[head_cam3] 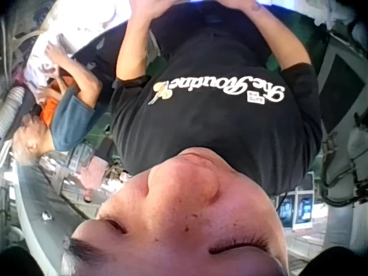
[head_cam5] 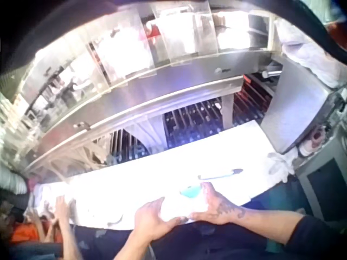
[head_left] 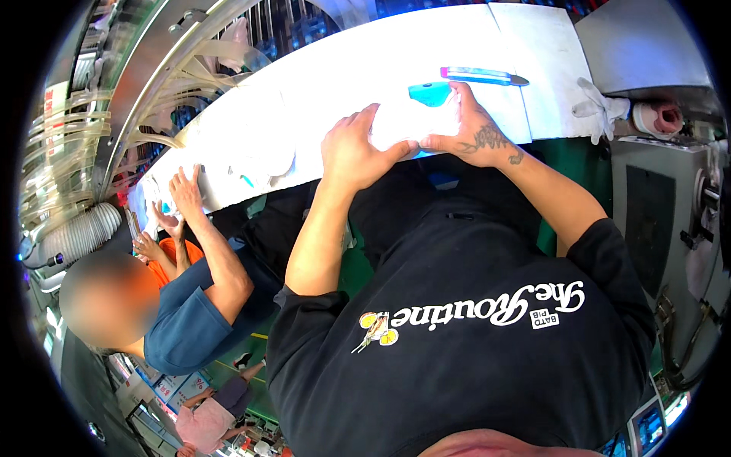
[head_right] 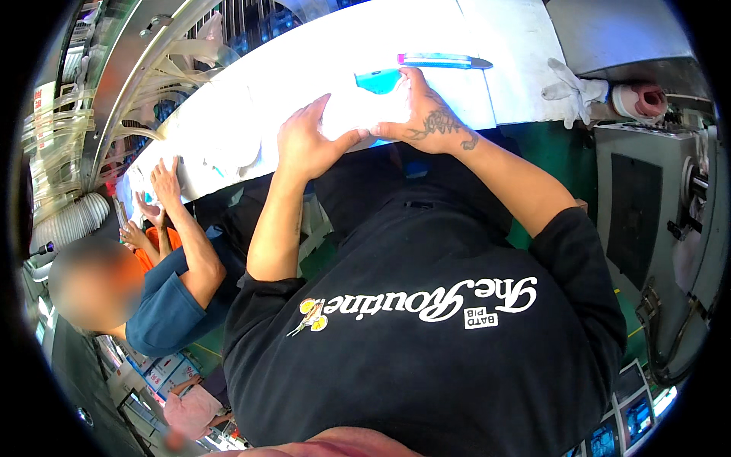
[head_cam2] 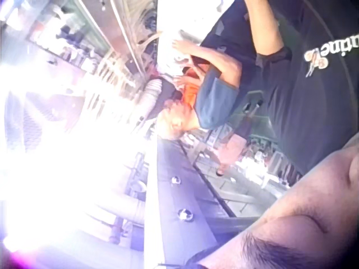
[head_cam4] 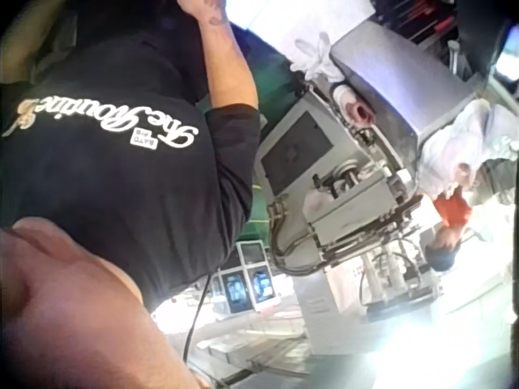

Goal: The person assembles white shoes by inserting teal insoles and using a blue tool to tuck and adjust the shoe's upper material. They handle multiple shoes sequentially, placing each finished unit onto a conveyor belt.

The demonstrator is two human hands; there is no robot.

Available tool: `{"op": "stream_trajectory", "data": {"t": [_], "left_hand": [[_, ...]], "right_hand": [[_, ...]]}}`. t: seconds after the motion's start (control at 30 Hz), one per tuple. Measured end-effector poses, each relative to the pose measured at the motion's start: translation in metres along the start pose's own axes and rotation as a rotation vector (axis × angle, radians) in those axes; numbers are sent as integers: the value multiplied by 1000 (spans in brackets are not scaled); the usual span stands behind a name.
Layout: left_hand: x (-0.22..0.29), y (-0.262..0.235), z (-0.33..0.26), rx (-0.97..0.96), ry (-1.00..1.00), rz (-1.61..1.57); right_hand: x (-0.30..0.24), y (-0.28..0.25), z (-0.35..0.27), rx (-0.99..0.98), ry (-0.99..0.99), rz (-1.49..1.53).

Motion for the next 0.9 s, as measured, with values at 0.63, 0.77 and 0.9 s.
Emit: {"op": "stream_trajectory", "data": {"t": [0.63,0.77,0.9], "left_hand": [[78,12,-9,229,449,-731],[66,13,-8,-3,393,-1071],[64,9,-15,-117,283,-1199]], "right_hand": [[-93,-63,-46,199,-415,58],[-89,-35,-41,19,-388,207],[-95,-16,-39,-240,-389,315]]}}
Point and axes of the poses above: each hand's wrist, its own z-axis towards the middle knuckle, its own y-axis out of the palm, x = y × z, the point moved 9 cm from there along z, towards the middle knuckle, and after that the axes turned 1 degree about y, right-handed, at the moved point
